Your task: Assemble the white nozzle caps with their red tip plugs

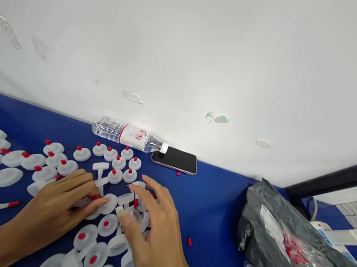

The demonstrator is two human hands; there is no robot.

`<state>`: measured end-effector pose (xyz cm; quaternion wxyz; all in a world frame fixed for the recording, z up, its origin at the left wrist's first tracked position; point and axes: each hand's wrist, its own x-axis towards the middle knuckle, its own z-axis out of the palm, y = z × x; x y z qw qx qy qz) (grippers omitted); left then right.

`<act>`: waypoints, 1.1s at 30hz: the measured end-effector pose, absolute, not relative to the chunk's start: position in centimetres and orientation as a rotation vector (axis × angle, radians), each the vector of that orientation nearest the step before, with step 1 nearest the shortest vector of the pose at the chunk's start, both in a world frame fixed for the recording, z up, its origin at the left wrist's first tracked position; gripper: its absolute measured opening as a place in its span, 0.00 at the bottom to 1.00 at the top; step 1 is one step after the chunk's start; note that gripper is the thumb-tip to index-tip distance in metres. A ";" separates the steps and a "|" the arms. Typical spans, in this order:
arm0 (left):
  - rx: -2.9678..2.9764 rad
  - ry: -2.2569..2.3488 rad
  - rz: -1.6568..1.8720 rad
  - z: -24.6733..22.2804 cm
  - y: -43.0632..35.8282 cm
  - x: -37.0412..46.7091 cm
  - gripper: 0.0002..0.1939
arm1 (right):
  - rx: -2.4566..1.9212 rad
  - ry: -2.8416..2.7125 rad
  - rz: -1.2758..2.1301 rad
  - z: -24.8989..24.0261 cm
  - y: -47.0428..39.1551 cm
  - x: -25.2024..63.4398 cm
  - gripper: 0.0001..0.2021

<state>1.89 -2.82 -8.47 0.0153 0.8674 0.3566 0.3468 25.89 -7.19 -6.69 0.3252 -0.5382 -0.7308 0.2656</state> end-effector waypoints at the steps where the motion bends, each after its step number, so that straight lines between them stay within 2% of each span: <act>1: 2.684 1.112 1.084 -8.5 -2.8 1.9 0.10 | -1.435 -1.983 0.719 -6.7 -7.3 25.8 0.22; 3: 2.663 1.099 1.082 -8.3 -2.8 1.9 0.08 | -1.458 -2.020 0.748 -6.7 -7.3 25.6 0.20; 5: 2.647 1.078 1.091 -8.0 -2.8 1.9 0.07 | -1.434 -1.933 0.767 -6.9 -7.0 25.4 0.11; 7: 2.637 1.063 1.121 -7.8 -2.7 2.0 0.07 | -1.382 -1.824 0.754 -7.1 -6.6 25.3 0.07; 12: 2.626 1.107 1.222 -8.0 -2.9 1.7 0.06 | -1.257 -1.698 0.667 -7.3 -6.1 25.4 0.08; 17: 2.563 1.077 1.278 -7.9 -3.3 1.4 0.18 | -1.361 -1.753 0.563 -6.8 -6.9 25.7 0.12; 22: 2.564 1.017 1.115 -7.6 -3.6 1.6 0.16 | -1.403 -2.078 0.563 -6.8 -7.2 25.5 0.24; 33: 2.636 0.872 0.989 -8.0 -3.5 1.9 0.11 | -1.294 -1.904 0.692 -7.2 -7.2 25.0 0.13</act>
